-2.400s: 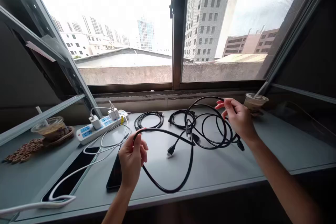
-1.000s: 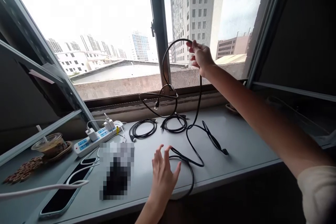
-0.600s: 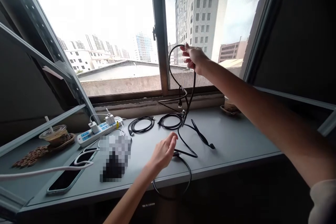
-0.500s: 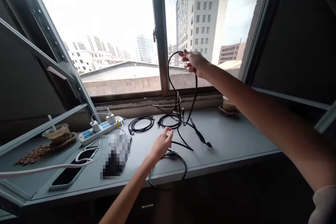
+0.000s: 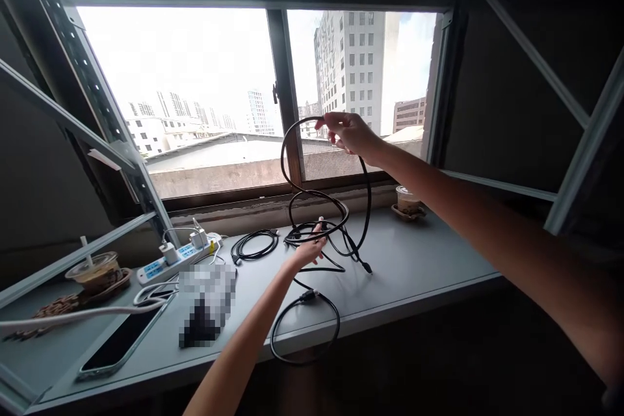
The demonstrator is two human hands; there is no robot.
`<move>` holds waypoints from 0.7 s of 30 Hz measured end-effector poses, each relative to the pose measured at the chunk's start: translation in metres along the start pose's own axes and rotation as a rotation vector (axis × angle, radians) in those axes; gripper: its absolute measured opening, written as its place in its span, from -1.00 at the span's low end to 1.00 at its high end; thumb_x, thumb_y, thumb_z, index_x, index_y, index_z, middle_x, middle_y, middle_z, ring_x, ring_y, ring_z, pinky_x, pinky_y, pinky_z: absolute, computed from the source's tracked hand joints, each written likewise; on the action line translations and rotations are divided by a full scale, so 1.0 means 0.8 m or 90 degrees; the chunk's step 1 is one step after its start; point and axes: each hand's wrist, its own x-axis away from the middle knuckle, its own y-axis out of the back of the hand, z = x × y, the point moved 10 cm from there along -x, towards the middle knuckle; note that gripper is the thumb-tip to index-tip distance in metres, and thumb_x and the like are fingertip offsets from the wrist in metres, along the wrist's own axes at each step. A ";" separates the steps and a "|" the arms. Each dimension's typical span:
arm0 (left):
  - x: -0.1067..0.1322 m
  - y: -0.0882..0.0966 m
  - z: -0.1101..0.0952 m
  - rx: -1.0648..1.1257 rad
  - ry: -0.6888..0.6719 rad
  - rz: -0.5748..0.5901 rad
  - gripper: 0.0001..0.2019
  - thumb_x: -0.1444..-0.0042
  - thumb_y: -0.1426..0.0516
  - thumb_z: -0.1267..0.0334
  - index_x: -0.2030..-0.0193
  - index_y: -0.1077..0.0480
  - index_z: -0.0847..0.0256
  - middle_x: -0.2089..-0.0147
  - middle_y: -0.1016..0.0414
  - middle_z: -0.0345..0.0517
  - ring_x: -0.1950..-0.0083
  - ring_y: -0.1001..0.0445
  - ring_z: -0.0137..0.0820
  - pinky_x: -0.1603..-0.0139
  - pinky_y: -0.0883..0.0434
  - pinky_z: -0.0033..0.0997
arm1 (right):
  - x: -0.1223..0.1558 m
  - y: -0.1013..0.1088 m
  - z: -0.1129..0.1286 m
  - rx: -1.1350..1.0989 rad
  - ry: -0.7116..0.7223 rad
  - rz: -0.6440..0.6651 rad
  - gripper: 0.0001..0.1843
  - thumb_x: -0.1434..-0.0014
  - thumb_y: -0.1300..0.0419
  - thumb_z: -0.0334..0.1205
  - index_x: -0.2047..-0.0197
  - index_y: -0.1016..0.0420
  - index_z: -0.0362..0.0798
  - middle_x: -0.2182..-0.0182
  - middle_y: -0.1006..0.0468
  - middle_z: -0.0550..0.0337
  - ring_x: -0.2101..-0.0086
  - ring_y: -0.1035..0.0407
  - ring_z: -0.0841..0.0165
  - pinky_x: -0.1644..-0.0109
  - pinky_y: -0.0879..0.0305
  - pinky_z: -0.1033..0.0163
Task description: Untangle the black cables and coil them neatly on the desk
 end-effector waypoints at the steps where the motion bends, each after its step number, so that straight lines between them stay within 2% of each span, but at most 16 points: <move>1: -0.002 0.009 0.004 0.011 -0.006 -0.028 -0.40 -0.14 0.02 0.18 -0.31 0.09 0.17 -0.04 -0.34 0.09 0.35 -0.41 -0.46 0.53 -0.32 -0.57 | 0.002 0.005 -0.002 0.009 0.002 0.000 -0.71 -0.28 0.08 -0.19 0.28 -0.40 -0.12 0.59 -0.20 0.31 0.69 0.08 0.60 0.68 0.20 0.41; 3: -0.003 0.029 0.012 0.032 -0.018 -0.080 -0.39 -0.13 0.03 0.28 -0.32 0.12 0.24 -0.06 -0.30 0.14 0.31 -0.39 -0.46 0.49 -0.34 -0.57 | 0.006 0.021 -0.004 0.014 0.018 -0.003 -0.72 -0.28 0.07 -0.20 0.32 -0.38 -0.12 0.62 -0.18 0.33 0.69 0.07 0.60 0.67 0.21 0.42; 6: 0.000 0.060 0.027 0.068 -0.038 -0.130 -0.43 -0.10 0.03 0.34 -0.28 0.03 0.30 -0.07 -0.26 0.14 0.28 -0.37 -0.50 0.41 -0.35 -0.58 | 0.010 0.055 0.000 0.007 0.063 -0.041 -0.73 -0.27 0.06 -0.16 0.36 -0.35 -0.10 0.62 -0.15 0.36 0.69 0.09 0.61 0.65 0.25 0.41; 8: 0.006 0.079 0.037 0.082 -0.050 -0.157 -0.44 -0.11 0.04 0.34 -0.28 0.02 0.30 -0.08 -0.24 0.14 0.25 -0.35 -0.50 0.37 -0.36 -0.57 | 0.009 0.084 0.000 -0.007 0.072 -0.100 -0.74 -0.26 0.06 -0.16 0.36 -0.33 -0.08 0.62 -0.13 0.37 0.70 0.12 0.62 0.63 0.30 0.38; 12: 0.021 0.114 0.049 0.080 -0.070 -0.232 -0.39 -0.12 0.06 0.32 -0.32 0.12 0.30 -0.10 -0.20 0.14 0.14 -0.32 -0.44 0.28 -0.35 -0.52 | 0.006 0.145 -0.013 -0.048 0.048 -0.234 -0.73 -0.27 0.10 -0.20 0.41 -0.28 -0.07 0.64 -0.07 0.42 0.72 0.16 0.65 0.59 0.36 0.31; 14: 0.032 0.131 0.048 0.067 -0.091 -0.271 -0.40 -0.13 0.07 0.31 -0.32 0.11 0.27 -0.10 -0.20 0.11 0.08 -0.29 -0.41 0.21 -0.34 -0.48 | 0.005 0.172 -0.019 -0.052 0.046 -0.281 -0.70 -0.27 0.12 -0.19 0.44 -0.28 -0.06 0.65 -0.06 0.43 0.74 0.15 0.66 0.58 0.38 0.28; 17: 0.057 0.149 0.041 0.037 -0.126 -0.303 -0.44 -0.14 0.05 0.27 -0.30 0.02 0.22 -0.07 -0.25 0.04 0.06 -0.29 -0.38 0.14 -0.32 -0.42 | 0.002 0.199 -0.036 -0.033 0.017 -0.300 -0.69 -0.24 0.11 -0.18 0.46 -0.30 -0.06 0.66 -0.08 0.43 0.75 0.11 0.69 0.57 0.37 0.26; 19: 0.081 0.152 0.028 0.005 -0.174 -0.293 -0.53 -0.15 0.04 0.20 -0.21 -0.13 0.22 -0.03 -0.29 0.02 0.04 -0.30 -0.35 0.10 -0.31 -0.39 | 0.003 0.213 -0.046 0.010 0.000 -0.317 -0.70 -0.22 0.09 -0.19 0.47 -0.33 -0.07 0.68 -0.10 0.43 0.75 0.11 0.70 0.57 0.35 0.26; 21: 0.108 0.145 0.011 -0.031 -0.231 -0.248 -0.63 -0.18 0.08 0.13 -0.05 -0.30 0.22 0.01 -0.34 0.01 0.00 -0.31 -0.32 0.06 -0.31 -0.37 | 0.007 0.218 -0.055 0.053 0.000 -0.336 -0.70 -0.21 0.08 -0.21 0.46 -0.35 -0.08 0.68 -0.11 0.43 0.75 0.12 0.70 0.57 0.33 0.27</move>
